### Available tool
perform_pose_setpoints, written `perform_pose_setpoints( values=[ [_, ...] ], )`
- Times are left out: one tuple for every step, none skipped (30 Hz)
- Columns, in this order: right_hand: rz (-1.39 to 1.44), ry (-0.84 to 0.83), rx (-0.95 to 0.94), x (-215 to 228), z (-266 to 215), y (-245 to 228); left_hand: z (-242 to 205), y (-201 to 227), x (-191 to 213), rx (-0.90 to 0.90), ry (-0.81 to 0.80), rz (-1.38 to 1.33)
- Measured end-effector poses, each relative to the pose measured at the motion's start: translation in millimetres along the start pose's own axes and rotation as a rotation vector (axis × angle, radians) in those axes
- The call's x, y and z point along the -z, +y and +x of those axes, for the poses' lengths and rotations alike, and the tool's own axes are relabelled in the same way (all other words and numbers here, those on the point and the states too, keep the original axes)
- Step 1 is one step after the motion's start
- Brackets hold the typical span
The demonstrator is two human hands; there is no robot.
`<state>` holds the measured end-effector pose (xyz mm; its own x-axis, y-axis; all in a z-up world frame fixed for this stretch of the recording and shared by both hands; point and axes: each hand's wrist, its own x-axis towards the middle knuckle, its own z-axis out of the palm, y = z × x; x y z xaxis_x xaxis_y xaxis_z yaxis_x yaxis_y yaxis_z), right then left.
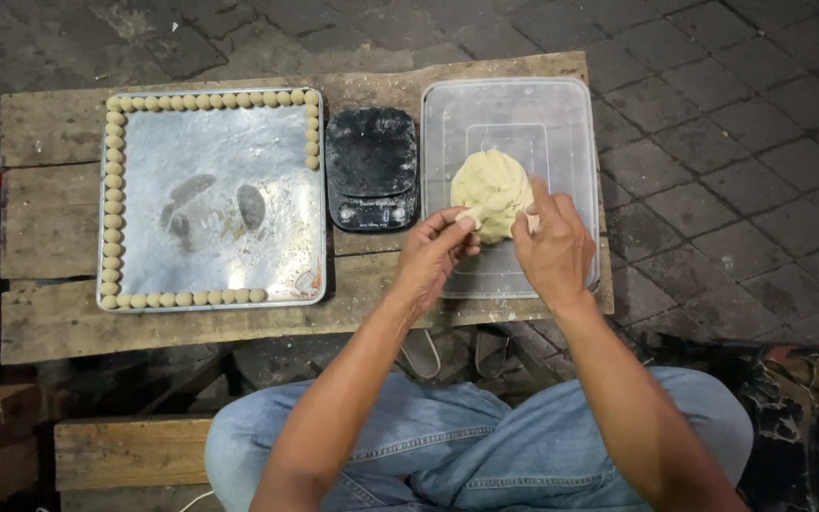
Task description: The person tears small pieces of dough from a larger mass, weighs each piece on a digital scale, rolls it into a ball, and places it on a metal tray. The process is repeated continuously throughout the clip.
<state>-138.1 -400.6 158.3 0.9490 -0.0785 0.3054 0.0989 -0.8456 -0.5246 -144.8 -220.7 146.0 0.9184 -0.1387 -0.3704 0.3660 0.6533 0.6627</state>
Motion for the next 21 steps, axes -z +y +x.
perform_pose_setpoints(
  values=[
    [-0.002,0.024,0.097,2,2,-4,2,-1,1,-0.014,0.033,-0.003],
    [-0.004,0.048,0.193,4,3,-8,4,-1,2,-0.027,0.066,-0.006],
    [-0.004,0.049,0.191,7,3,-13,4,-1,2,-0.026,0.064,-0.005],
    [0.045,-0.169,0.025,9,3,-18,4,-1,2,-0.028,0.078,-0.006],
    [0.095,-0.385,-0.141,12,2,-23,4,0,2,-0.031,0.093,-0.007],
    [0.096,-0.384,-0.142,9,3,-17,5,-1,2,-0.03,0.091,-0.006],
    [0.09,-0.451,-0.168,5,3,-11,5,-2,2,-0.031,0.089,-0.014],
    [0.084,-0.519,-0.194,1,3,-5,6,-2,2,-0.032,0.087,-0.023],
    [0.083,-0.517,-0.194,0,2,-3,7,-3,2,-0.033,0.085,-0.023],
    [0.138,-0.438,-0.146,-1,1,-2,7,-4,2,-0.03,0.085,-0.031],
    [0.193,-0.359,-0.097,-3,-1,0,7,-4,2,-0.027,0.087,-0.038],
    [0.193,-0.359,-0.097,-3,1,-1,8,-3,1,-0.027,0.086,-0.037],
    [0.162,-0.439,-0.105,-2,0,-2,6,-3,0,-0.023,0.089,-0.037],
    [0.13,-0.519,-0.112,-1,0,-3,5,-3,-1,-0.019,0.092,-0.037],
    [0.131,-0.515,-0.11,-2,1,-4,6,-2,-1,-0.022,0.089,-0.036],
    [0.147,-0.489,-0.113,-3,2,-4,7,-1,-2,-0.024,0.086,-0.038],
    [0.162,-0.467,-0.119,-3,1,-4,6,-1,-2,-0.022,0.086,-0.041],
    [0.162,-0.466,-0.119,-1,4,-9,8,-2,-1,-0.022,0.085,-0.041],
    [0.152,-0.506,-0.138,2,5,-13,7,-3,0,-0.024,0.081,-0.05],
    [0.143,-0.546,-0.157,6,5,-18,5,-5,1,-0.027,0.077,-0.059],
    [0.142,-0.542,-0.156,8,4,-21,6,-6,2,-0.028,0.073,-0.059]
  ],
)
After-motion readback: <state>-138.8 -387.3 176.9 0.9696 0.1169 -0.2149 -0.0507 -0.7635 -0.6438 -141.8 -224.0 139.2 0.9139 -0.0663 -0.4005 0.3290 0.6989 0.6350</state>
